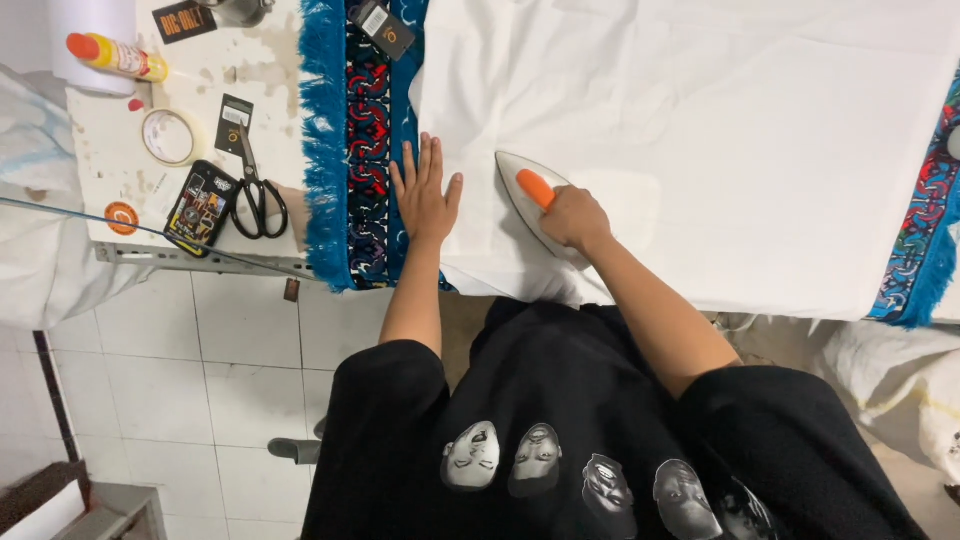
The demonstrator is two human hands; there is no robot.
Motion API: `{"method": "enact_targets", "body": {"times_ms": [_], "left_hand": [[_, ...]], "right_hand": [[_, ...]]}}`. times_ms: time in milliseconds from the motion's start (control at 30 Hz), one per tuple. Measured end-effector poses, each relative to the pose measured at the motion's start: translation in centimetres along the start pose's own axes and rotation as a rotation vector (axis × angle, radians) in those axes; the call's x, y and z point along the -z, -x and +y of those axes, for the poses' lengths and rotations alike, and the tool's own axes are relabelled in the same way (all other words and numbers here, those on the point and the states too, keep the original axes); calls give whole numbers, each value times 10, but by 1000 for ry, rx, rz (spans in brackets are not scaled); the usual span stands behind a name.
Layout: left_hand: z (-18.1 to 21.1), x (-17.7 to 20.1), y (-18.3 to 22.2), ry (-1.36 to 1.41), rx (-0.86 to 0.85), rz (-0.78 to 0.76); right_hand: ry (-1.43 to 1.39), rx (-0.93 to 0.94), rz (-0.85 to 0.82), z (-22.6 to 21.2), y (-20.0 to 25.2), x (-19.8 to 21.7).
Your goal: The person takes a white shirt from a basket, spreads it out on a padded surface, sprays it with water, and irons it to remove wrinkles.
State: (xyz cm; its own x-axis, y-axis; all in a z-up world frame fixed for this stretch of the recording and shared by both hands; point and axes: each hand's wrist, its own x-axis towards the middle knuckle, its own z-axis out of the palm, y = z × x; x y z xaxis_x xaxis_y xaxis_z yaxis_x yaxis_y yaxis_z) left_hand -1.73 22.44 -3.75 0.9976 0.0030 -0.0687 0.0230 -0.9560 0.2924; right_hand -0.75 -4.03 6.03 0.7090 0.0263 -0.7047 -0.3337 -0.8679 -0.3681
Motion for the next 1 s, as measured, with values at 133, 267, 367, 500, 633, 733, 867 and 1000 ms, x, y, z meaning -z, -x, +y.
{"method": "enact_targets", "body": {"times_ms": [133,267,367,500,633,733,867,1000], "left_hand": [[-3,-3,-1,154,20,76],[-11,-7,-19,397,106,282],[-23,-11,-53,563,187,409],[-52,-26,-115,611,637,-42],[-64,-44,-146,581,573,-245],[-21,48,-134,891,449,-289],[-22,37,-128,1327,637,-204],[-25,7,-101,1257,714,156]], "right_hand": [[150,-97,-4,33,3,29],[155,-110,28,66,26,82],[185,-69,-30,80,25,90],[316,38,-107,57,12,82],[472,112,-138,4,-1,60],[532,110,-202,-40,-23,54],[525,157,-208,-68,-39,46],[524,208,-264,-70,-19,26]]}}
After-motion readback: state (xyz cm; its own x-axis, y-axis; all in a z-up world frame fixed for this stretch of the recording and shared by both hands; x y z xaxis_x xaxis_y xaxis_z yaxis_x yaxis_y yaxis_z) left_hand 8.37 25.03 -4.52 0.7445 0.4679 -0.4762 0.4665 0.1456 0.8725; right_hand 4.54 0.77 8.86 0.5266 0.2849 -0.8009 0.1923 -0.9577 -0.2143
